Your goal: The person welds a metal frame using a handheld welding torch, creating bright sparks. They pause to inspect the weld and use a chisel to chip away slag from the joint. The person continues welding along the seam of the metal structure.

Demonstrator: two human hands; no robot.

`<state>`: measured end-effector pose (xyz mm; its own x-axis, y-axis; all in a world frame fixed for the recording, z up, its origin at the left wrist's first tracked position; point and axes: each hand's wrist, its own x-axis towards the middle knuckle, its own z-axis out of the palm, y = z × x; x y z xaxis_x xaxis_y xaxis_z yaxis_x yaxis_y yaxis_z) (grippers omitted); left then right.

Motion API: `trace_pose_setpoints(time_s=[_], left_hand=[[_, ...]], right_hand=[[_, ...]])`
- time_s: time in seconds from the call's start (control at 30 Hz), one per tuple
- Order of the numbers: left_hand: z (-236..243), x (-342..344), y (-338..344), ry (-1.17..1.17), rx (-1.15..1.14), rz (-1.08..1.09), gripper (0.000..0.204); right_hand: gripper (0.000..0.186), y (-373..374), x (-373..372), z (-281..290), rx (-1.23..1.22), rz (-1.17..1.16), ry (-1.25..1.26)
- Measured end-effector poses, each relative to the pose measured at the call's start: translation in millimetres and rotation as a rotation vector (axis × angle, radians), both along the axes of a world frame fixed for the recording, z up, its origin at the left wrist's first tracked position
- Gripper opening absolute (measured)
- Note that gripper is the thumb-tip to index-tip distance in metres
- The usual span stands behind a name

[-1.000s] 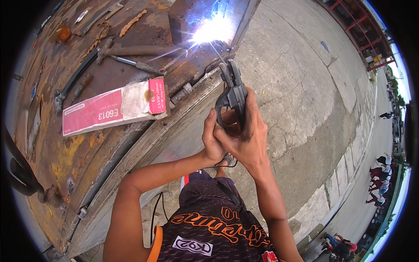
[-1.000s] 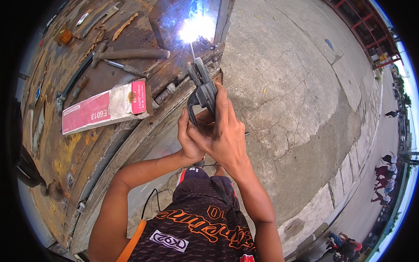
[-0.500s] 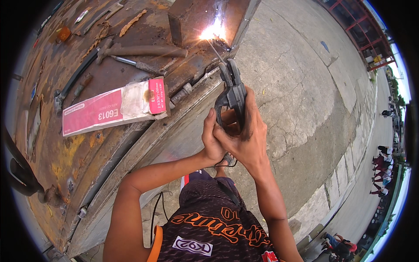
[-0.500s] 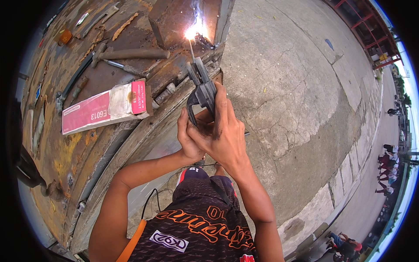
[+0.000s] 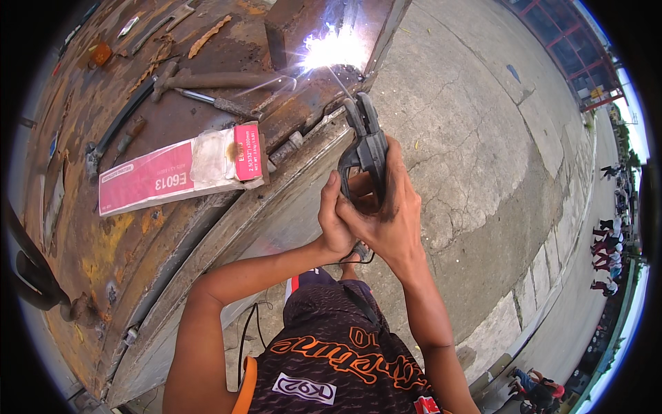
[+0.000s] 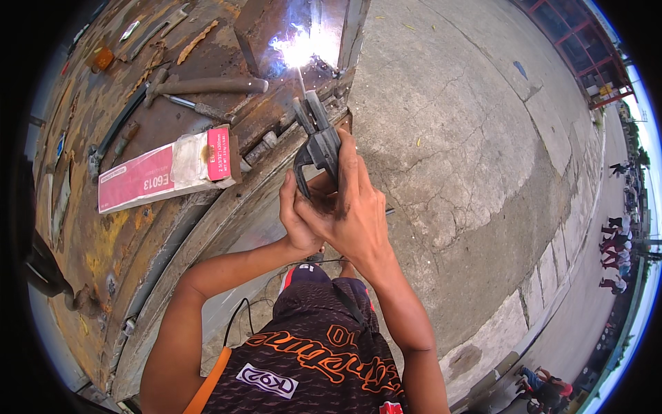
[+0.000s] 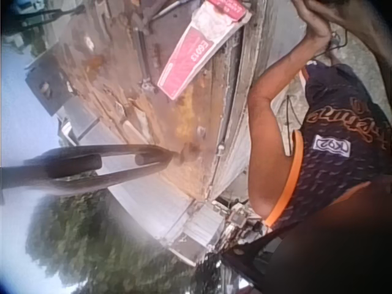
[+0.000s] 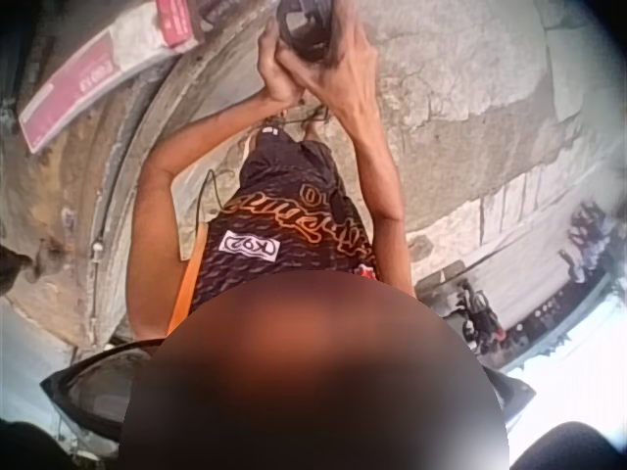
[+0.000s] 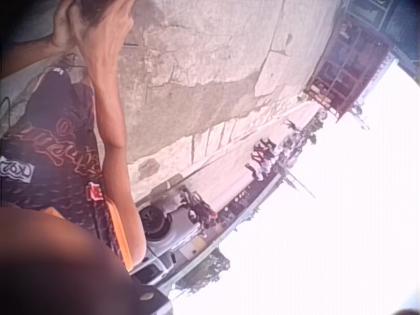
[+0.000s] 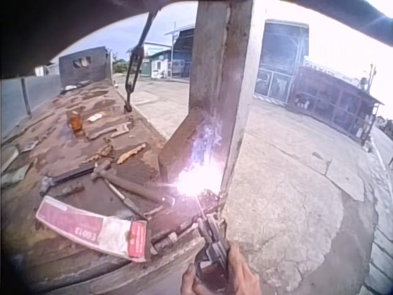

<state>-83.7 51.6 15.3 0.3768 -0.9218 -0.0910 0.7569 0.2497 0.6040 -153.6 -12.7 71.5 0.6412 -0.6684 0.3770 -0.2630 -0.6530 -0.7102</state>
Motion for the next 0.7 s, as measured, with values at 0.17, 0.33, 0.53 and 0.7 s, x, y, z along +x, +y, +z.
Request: trace_pose_setpoints(time_s=[0.17,0.33,0.53,0.7], left_hand=[[0.9,-0.3,-0.1,0.044,-0.015,0.042,0.085],[1.4,0.2,-0.5,0.022,0.0,0.045,0.085],[2.0,0.6,-0.4,0.017,0.024,0.032,0.089],[0.6,1.6,-0.9,0.001,0.042,0.008,0.097]], right_hand=[[0.095,-0.2,0.4,0.5,-0.002,0.005,-0.011],[0.095,-0.7,1.0,-0.6,-0.006,0.004,-0.002],[0.095,-1.3,0.8,-2.5,-0.01,0.001,0.01],[0.094,-2.0,1.2,-2.9,-0.023,0.003,0.009]])
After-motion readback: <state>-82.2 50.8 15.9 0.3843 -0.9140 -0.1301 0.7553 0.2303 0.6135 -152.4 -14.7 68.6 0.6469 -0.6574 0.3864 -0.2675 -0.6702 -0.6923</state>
